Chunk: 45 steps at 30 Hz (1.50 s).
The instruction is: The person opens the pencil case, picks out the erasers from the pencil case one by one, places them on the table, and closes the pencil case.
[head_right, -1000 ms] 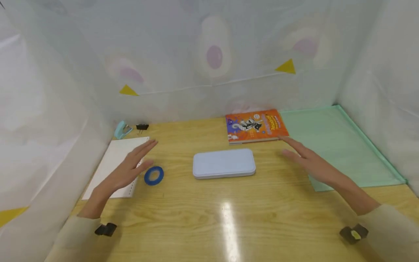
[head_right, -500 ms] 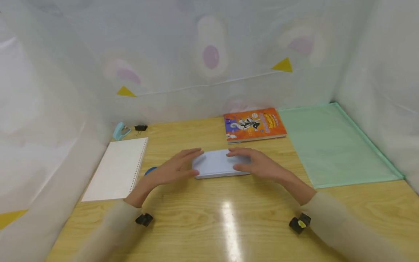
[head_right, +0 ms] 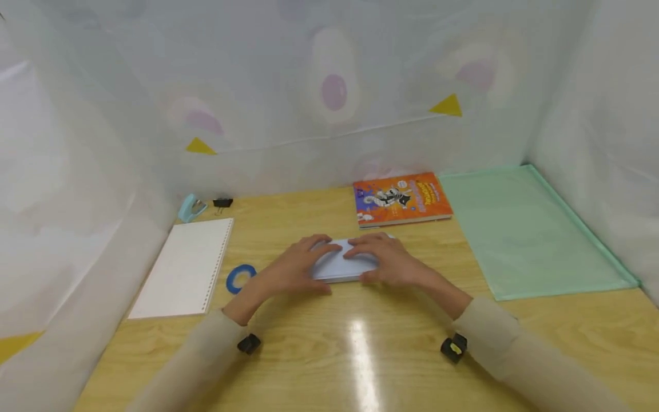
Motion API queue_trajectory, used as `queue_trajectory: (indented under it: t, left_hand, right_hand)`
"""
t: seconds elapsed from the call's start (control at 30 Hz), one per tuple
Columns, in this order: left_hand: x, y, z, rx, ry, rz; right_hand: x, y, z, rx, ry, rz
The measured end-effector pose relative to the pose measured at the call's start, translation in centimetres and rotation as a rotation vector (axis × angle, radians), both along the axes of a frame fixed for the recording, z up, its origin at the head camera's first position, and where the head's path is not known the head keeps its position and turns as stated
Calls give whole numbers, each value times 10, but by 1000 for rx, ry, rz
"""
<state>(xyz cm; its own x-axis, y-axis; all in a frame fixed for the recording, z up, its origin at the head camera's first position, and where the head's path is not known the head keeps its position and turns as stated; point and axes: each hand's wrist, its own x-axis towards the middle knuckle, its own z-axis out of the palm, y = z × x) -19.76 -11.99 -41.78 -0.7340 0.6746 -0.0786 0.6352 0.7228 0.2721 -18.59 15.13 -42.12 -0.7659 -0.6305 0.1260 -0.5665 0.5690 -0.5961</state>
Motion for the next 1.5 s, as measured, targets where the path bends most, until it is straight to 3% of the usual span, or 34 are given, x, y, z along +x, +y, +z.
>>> queue_trajectory:
  t: [0.17, 0.27, 0.7, 0.93, 1.13, 1.5]
  left_hand:
    - [-1, 11, 1, -45, 54, 7]
    - [-3, 12, 3, -45, 45, 5]
    - [-30, -11, 3, 201, -184, 36]
    - [-42, -16, -3, 319, -295, 70]
    - [-45, -13, -3, 329, -284, 67]
    - [-48, -11, -5, 343, -249, 77]
  right_hand:
    - [0, -1, -2, 30, 13, -42]
    - [-1, -1, -2, 45, 30, -41]
    - [-19, 3, 0, -17, 119, 50]
    - [-31, 6, 7, 51, 142, 53]
    - [-37, 10, 6, 110, 253, 111]
    - [-39, 8, 2, 169, 449, 134]
